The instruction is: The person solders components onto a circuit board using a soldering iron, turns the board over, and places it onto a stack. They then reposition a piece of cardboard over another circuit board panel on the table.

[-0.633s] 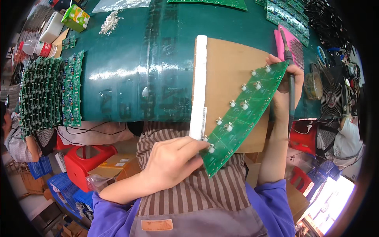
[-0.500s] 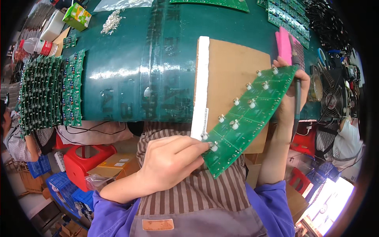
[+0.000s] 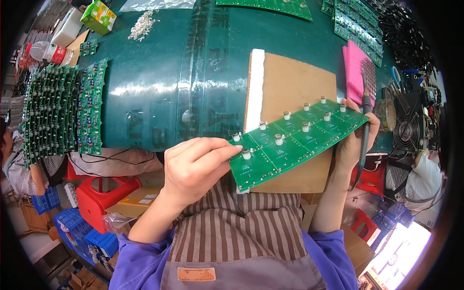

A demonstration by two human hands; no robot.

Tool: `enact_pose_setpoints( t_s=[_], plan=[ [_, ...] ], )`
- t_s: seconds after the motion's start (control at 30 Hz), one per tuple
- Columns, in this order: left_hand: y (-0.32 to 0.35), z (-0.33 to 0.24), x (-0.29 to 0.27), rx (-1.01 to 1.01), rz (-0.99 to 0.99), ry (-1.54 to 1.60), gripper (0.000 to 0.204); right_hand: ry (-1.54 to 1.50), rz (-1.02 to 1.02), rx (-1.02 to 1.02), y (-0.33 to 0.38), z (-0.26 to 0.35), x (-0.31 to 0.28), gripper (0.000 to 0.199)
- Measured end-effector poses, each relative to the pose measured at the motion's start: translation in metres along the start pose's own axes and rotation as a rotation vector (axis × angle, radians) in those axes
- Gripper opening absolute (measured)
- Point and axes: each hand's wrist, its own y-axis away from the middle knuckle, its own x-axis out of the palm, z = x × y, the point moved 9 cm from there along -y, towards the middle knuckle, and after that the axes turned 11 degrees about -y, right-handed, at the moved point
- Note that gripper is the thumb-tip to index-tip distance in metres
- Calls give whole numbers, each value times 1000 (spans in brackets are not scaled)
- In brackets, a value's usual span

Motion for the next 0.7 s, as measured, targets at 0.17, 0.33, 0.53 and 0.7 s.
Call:
enact_pose_setpoints(
  t_s=[0.17,0.33,0.53,0.7],
  plan=[
    [4,9,5,-48,-8,24,26,50,-21,1,-1,0,2,41],
    [6,12,8,-65,-11,35,25,53,-39,10,0,-1,1,40],
    [8,17,10,-108,-18,79,22,49,-4,-13,0,-2,3,40],
    [9,19,11,-143,-26,124,20,51,-9,-9,1,-4,-2,41]
  ],
)
